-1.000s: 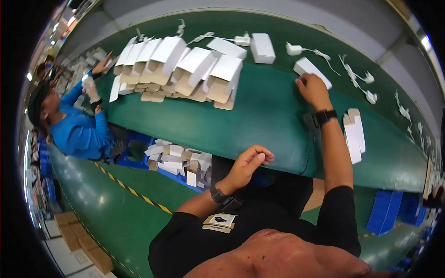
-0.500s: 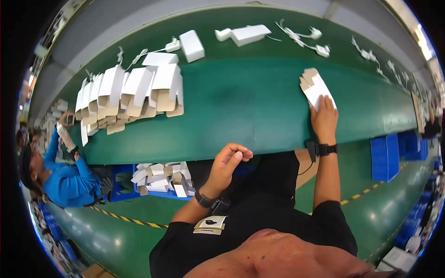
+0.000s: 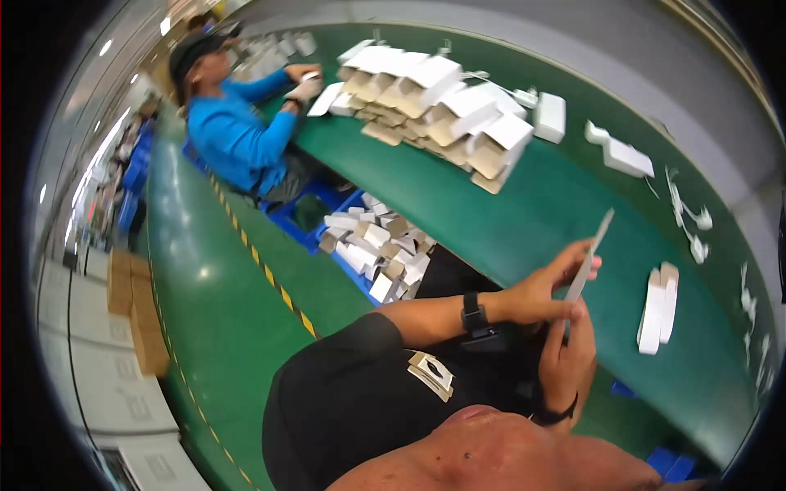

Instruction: Folding and assembling white cardboard boxes on a production line.

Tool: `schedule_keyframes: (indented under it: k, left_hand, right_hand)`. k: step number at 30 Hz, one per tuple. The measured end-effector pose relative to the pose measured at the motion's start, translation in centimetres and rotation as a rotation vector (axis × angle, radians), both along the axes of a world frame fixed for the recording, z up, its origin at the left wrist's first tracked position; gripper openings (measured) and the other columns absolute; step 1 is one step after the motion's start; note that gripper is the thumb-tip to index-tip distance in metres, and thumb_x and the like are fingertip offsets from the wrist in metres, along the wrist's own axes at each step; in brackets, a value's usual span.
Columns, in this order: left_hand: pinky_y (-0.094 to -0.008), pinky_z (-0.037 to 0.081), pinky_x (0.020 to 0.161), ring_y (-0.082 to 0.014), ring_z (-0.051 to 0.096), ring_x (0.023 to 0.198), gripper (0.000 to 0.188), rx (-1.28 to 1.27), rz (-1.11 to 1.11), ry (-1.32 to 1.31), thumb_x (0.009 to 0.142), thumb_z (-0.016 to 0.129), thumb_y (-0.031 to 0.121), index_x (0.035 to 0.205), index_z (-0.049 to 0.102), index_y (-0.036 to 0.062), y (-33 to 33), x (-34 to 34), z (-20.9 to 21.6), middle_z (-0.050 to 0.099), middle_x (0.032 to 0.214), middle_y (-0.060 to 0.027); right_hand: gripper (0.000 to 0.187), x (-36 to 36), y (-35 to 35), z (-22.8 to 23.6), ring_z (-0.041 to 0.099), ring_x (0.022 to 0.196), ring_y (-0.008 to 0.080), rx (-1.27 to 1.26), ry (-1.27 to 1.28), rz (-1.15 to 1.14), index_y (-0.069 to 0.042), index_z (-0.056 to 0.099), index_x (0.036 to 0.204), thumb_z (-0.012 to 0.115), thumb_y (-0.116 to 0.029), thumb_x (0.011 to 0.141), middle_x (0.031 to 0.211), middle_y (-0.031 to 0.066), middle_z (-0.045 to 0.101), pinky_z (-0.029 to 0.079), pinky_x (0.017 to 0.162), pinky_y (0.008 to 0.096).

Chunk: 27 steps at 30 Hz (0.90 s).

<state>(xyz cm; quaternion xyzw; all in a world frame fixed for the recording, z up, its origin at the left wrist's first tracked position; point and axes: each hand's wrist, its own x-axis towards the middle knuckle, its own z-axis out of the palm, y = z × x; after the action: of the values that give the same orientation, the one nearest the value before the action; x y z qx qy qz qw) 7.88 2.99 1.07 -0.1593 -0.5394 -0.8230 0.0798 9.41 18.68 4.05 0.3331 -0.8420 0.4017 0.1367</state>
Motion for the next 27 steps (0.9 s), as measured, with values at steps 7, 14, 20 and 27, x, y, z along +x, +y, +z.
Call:
schedule_keyframes:
  k: [7,14,20,27]
  left_hand:
    - [-0.0386,0.039,0.108,-0.0226,0.049,0.128,0.103,0.006,-0.554,-0.291,0.084,0.080,0.040,0.158,0.015,0.0082,-2.8,4.4,-3.2,0.047,0.143,-0.0120]
    - [-0.0378,0.038,0.108,-0.0197,0.049,0.127,0.094,0.037,-0.547,-0.300,0.090,0.074,0.037,0.159,0.016,0.0110,-2.5,4.9,-0.1,0.048,0.143,-0.0097]
    - [-0.0334,0.043,0.101,-0.0172,0.053,0.119,0.071,-0.172,0.068,-0.010,0.099,0.062,0.029,0.156,0.023,0.0130,-1.2,3.9,-1.0,0.052,0.136,-0.0081]
    - [-0.0291,0.047,0.090,-0.0107,0.055,0.104,0.039,0.044,-0.235,-0.180,0.103,0.056,0.026,0.136,0.043,0.0097,-0.9,4.3,-1.3,0.057,0.117,-0.0044]
  right_hand:
    - [0.027,-4.9,4.4,2.3,0.069,0.080,0.0173,-0.327,-0.665,0.150,-0.002,0.060,0.117,0.065,-0.007,0.091,0.086,0.0130,0.071,0.054,0.074,0.0306]
    - [0.037,-8.0,5.9,3.1,0.066,0.076,0.0146,0.251,-0.781,0.659,0.000,0.058,0.115,0.075,-0.005,0.082,0.087,0.0095,0.069,0.052,0.073,0.0268]
    - [0.027,-3.1,2.4,-0.2,0.065,0.090,0.0150,-0.530,-0.662,0.127,0.002,0.062,0.109,0.073,-0.011,0.088,0.106,0.0109,0.066,0.050,0.079,0.0260]
    - [0.034,-3.8,4.4,-3.9,0.058,0.092,0.0155,-0.422,-0.531,0.381,0.001,0.063,0.110,0.061,-0.031,0.099,0.102,0.0071,0.061,0.045,0.088,0.0316]
